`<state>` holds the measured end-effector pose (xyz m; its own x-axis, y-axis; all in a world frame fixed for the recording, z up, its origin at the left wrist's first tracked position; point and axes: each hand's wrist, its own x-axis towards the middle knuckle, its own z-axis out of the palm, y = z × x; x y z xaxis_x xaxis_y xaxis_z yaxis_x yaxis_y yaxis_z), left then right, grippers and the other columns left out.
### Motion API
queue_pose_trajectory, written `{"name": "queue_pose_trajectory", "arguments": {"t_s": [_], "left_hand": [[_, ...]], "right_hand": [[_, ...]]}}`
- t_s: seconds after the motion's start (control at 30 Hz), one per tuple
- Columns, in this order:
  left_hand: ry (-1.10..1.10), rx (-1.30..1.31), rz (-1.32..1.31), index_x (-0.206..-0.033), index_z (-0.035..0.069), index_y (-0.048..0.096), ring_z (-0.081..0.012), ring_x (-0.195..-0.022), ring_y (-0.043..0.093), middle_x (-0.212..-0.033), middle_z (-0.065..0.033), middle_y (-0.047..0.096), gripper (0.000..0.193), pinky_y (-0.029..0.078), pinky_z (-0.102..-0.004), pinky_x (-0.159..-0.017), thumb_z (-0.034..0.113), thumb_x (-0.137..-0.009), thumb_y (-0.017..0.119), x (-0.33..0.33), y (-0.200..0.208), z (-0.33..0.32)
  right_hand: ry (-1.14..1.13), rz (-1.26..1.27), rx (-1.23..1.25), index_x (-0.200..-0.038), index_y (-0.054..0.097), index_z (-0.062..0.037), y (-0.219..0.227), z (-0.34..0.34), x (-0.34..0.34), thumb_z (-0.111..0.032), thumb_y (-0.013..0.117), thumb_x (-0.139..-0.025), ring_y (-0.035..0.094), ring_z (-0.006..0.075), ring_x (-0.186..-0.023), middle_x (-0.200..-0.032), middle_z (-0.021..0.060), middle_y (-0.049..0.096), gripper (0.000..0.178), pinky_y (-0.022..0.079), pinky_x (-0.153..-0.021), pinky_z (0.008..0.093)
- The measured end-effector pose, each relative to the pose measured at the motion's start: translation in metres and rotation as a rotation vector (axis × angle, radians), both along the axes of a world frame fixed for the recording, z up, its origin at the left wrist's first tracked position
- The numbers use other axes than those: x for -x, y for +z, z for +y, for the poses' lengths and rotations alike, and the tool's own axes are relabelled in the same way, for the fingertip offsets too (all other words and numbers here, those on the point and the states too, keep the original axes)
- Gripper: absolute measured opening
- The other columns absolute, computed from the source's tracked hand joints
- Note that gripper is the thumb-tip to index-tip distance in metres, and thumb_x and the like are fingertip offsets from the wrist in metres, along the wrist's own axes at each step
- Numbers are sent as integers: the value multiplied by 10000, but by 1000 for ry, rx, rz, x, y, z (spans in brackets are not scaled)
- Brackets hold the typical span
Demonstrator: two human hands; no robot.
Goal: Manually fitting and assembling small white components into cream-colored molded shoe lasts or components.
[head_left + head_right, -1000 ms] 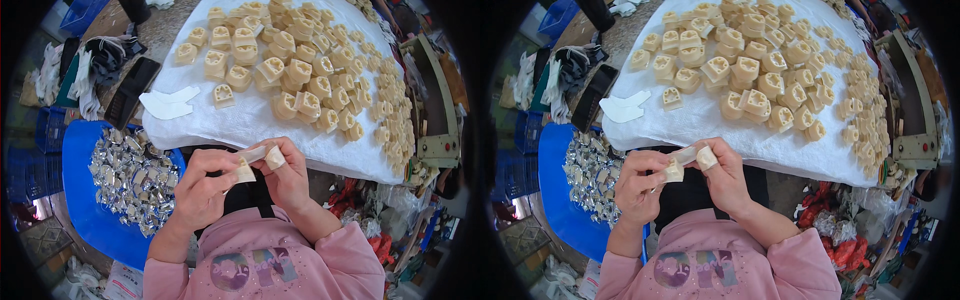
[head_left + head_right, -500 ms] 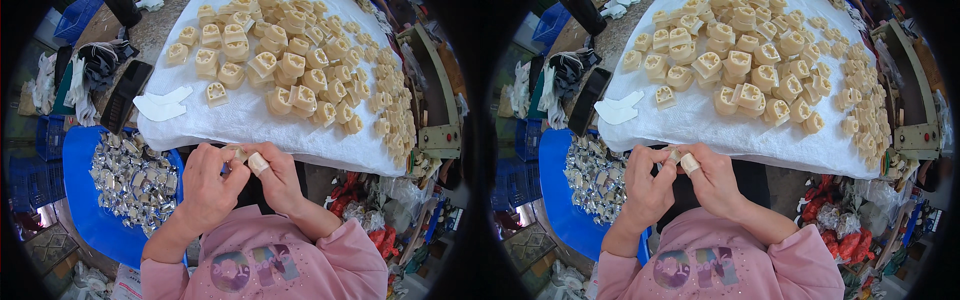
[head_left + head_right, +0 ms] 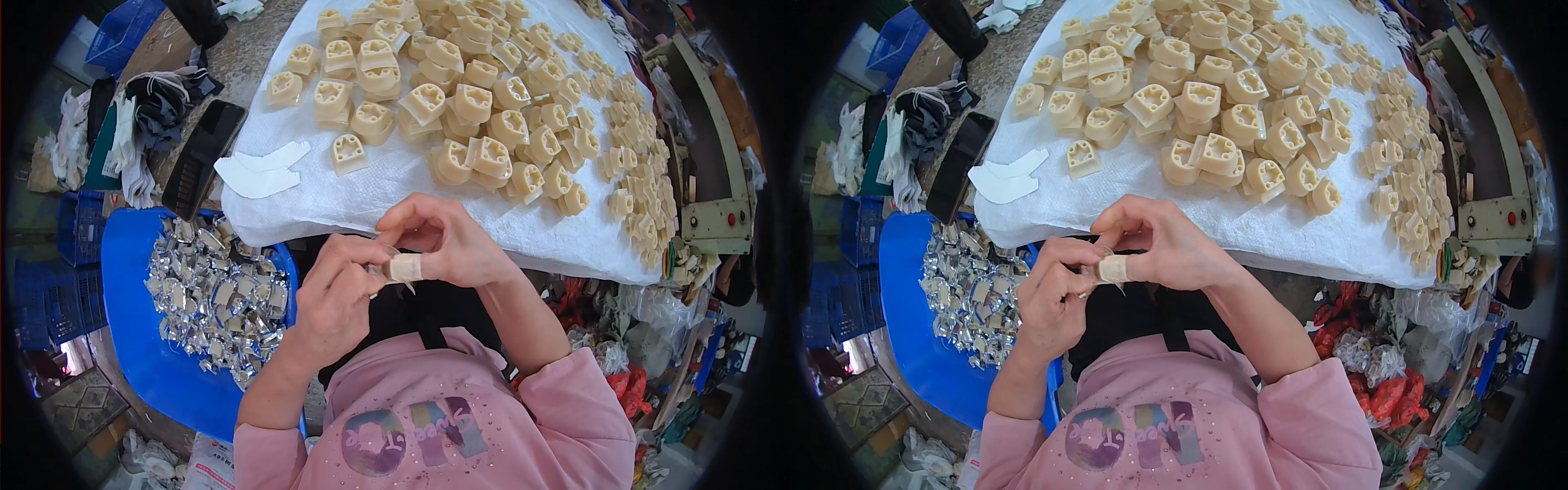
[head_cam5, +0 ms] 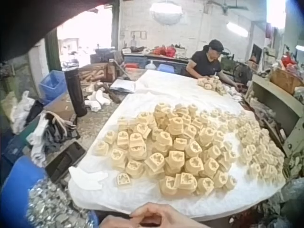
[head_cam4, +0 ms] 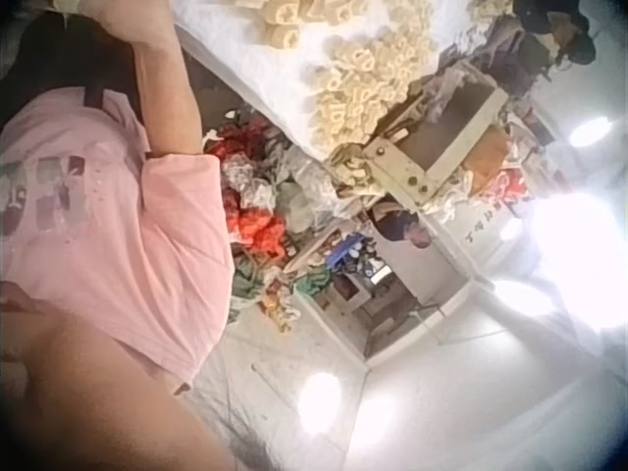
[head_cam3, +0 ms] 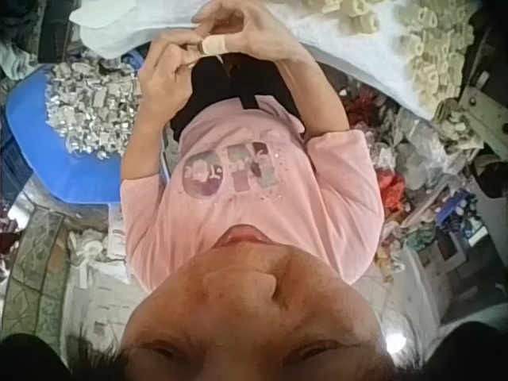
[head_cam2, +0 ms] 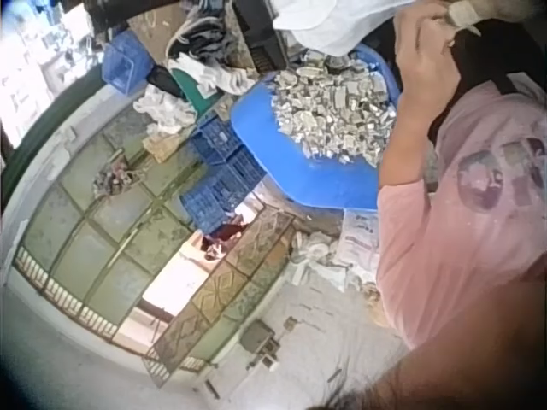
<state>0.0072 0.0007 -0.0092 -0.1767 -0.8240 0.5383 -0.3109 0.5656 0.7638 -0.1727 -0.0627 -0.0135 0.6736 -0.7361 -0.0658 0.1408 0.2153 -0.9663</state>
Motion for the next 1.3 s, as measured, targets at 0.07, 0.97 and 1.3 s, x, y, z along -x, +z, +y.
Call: {"name": "queue_pose_trajectory", "arguments": {"t_s": [0.07,0.97,1.3], "left_hand": [[20,-46,-5,-785,-12,508,-278,-816,609,-936,-158,597,195,497,-312,-674,-152,-718,626,-1,0,0],[204,-160,85,-908,21,647,-187,-939,592,-1034,-140,634,142,489,-287,-776,13,-784,715,16,-5,-8],[183,143,-90,-864,66,680,-301,-1000,505,-1046,-115,535,164,443,-394,-848,3,-724,734,6,0,-4]], "right_hand": [[-17,59,-49,-1159,533,26,6,-1,-2,-63,700,-817,605,131,-895,-892,71,633,391,508,-817,296],[-431,340,971,-882,546,-73,4,8,-9,-78,624,-795,471,266,-928,-972,58,551,117,377,-838,363],[-79,3,62,-1240,534,-63,7,-4,7,-140,715,-777,595,194,-1002,-1090,75,661,503,429,-904,346]]}}
